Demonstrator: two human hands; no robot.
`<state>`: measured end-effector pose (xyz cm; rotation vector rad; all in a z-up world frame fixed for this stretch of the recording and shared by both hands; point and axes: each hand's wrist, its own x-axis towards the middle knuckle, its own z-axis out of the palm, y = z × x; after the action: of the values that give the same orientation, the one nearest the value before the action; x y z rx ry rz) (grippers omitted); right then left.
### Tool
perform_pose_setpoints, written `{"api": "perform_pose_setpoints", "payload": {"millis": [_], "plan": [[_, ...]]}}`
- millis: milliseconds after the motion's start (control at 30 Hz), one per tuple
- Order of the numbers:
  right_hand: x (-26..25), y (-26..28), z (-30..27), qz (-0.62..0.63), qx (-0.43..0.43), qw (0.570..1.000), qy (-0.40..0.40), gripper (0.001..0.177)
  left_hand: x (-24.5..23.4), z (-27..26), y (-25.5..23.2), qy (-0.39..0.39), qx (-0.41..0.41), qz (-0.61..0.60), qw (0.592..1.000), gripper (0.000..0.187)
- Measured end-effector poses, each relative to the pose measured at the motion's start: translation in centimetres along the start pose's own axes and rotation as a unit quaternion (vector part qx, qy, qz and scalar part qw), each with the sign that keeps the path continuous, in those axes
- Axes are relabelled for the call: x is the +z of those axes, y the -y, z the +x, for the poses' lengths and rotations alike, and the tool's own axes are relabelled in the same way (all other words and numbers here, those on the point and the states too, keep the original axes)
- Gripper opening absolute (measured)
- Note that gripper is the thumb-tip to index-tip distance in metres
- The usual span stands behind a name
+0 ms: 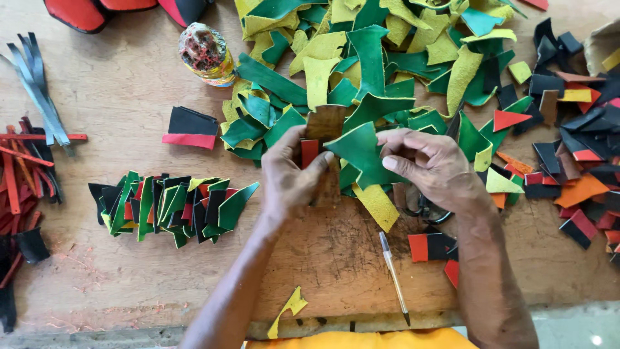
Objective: The person uses shears to cut green, red, black, and yellow foam or rubber pieces into smaller shapes on a wooden workbench. They repeatedly pick up pieces, trim edges, and place the cut pieces into a growing stack on the left side of the table.
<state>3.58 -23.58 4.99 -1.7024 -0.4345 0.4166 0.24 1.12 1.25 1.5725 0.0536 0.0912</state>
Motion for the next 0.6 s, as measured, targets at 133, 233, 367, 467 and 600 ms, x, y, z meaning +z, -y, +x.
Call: {"api": "perform_pose_setpoints", "payload": {"millis": [133,233,367,467,600], "plan": [[-0.4,1.3,-0.3,-0.101,0.03,0.994,0.005,0.031,0.0,-0.3,-0.9,-0.014,0.085,0.205,0.975,0.056],[-0.8,2.2,-0.2,-0.126,0.01,0.992,0.023,0.027,0.3,-0.1,-1.0,-0.026,0.097,0.284,0.953,0.062],[-0.6,2.7,0.1,-0.132,0.003,0.991,0.022,0.028,0.0,0.1,-0.7,-0.027,0.138,0.266,0.954,0.061],[-0.4,2.7,0.4,-0.149,-0.02,0.988,0.02,0.028,-0.2,-0.2,-0.4,-0.028,0.155,0.228,0.961,0.058],[-0.4,2.2,0.3,-0.148,-0.011,0.989,0.014,0.03,0.1,-0.5,-0.1,-0.012,0.014,0.076,0.997,0.048]]}}
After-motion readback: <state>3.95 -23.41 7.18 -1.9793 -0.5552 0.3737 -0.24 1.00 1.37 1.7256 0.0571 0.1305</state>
